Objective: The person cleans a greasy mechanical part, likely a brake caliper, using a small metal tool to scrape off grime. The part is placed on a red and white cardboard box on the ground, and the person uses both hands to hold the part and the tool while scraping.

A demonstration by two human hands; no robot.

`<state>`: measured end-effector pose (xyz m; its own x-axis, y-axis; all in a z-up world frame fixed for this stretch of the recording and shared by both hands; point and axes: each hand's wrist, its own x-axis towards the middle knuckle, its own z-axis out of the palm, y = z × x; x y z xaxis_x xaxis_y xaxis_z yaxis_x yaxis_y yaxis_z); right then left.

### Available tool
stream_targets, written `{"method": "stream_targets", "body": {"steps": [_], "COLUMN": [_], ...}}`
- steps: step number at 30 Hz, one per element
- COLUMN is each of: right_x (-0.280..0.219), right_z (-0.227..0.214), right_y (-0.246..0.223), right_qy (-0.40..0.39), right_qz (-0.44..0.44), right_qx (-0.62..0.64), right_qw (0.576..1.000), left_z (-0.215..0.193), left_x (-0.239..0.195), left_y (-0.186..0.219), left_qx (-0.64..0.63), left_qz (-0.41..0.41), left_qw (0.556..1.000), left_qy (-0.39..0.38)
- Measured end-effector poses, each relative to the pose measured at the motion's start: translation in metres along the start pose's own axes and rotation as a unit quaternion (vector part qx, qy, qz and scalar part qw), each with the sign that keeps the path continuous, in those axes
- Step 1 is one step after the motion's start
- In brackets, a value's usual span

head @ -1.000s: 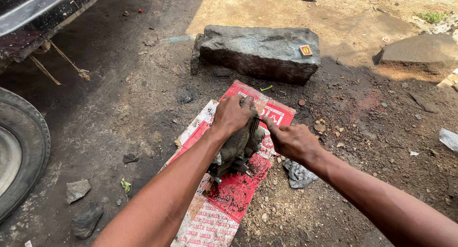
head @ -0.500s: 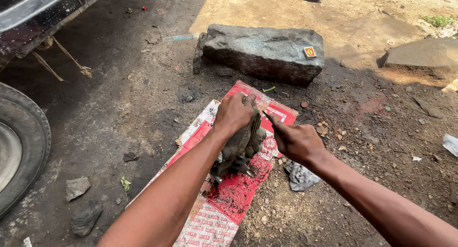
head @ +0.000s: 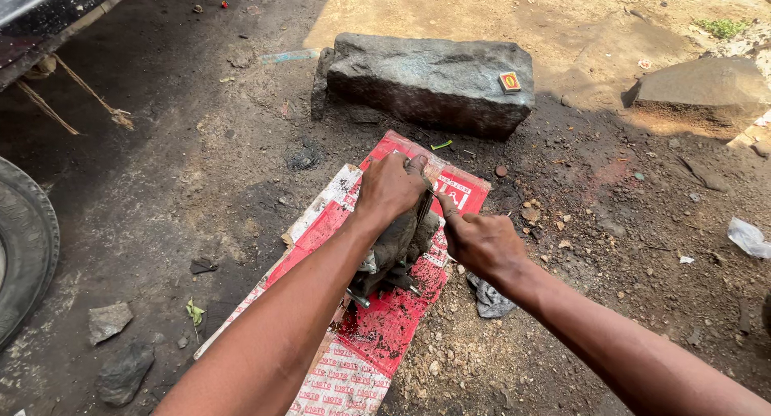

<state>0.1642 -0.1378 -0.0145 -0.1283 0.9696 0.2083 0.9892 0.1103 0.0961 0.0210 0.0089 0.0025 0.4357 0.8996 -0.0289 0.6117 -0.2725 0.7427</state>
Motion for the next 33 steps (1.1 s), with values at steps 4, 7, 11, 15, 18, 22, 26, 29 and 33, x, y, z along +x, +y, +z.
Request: {"method": "stream_targets", "body": {"steps": [4,7,11,15,18,22,26,29,33], "right_x": [0.000,0.006,0.011,0.006,-0.007,-0.010,-0.003,0.005,0.006], "right_z": [0.016,0.032,0.034,0.030,0.042,0.032,-0.010,-0.012,0.007], "right_y": [-0.010,-0.027,-0.039,-0.036,-0.046,-0.032,-0.012,-0.016,-0.027], "right_qy": [-0.014,-0.015,-0.021,0.005,-0.223,-0.128,-0.014,0.036,0.007], "right_qz": [0.001,0.014,0.046,0.049,0.132,0.115,0.124,0.062,0.049], "right_qx": [-0.016,0.026,0.100,0.141,0.140,0.165,0.238,0.178,0.115], "right_qw": [1.000,0.999,0.994,0.989,0.956,0.971,0.963,0.981,0.992], "left_z": [-0.001,-0.007,-0.014,-0.016,-0.014,-0.012,-0.012,-0.013,-0.015], "left_x": [0.004,0.002,-0.004,-0.008,-0.015,-0.020,-0.015,-0.015,-0.012], "left_y": [-0.005,-0.009,-0.012,-0.011,0.000,0.007,0.004,0.004,-0.005], "left_qx": [-0.019,-0.028,-0.038,-0.045,-0.076,-0.042,-0.024,-0.028,-0.037], "left_qz": [-0.005,-0.020,-0.030,-0.035,-0.054,-0.052,-0.032,-0.045,-0.026], "left_qw": [1.000,0.999,0.998,0.997,0.996,0.998,0.999,0.999,0.998], "left_qy": [-0.009,0.008,0.041,0.059,0.015,0.014,0.027,0.008,0.040]}}
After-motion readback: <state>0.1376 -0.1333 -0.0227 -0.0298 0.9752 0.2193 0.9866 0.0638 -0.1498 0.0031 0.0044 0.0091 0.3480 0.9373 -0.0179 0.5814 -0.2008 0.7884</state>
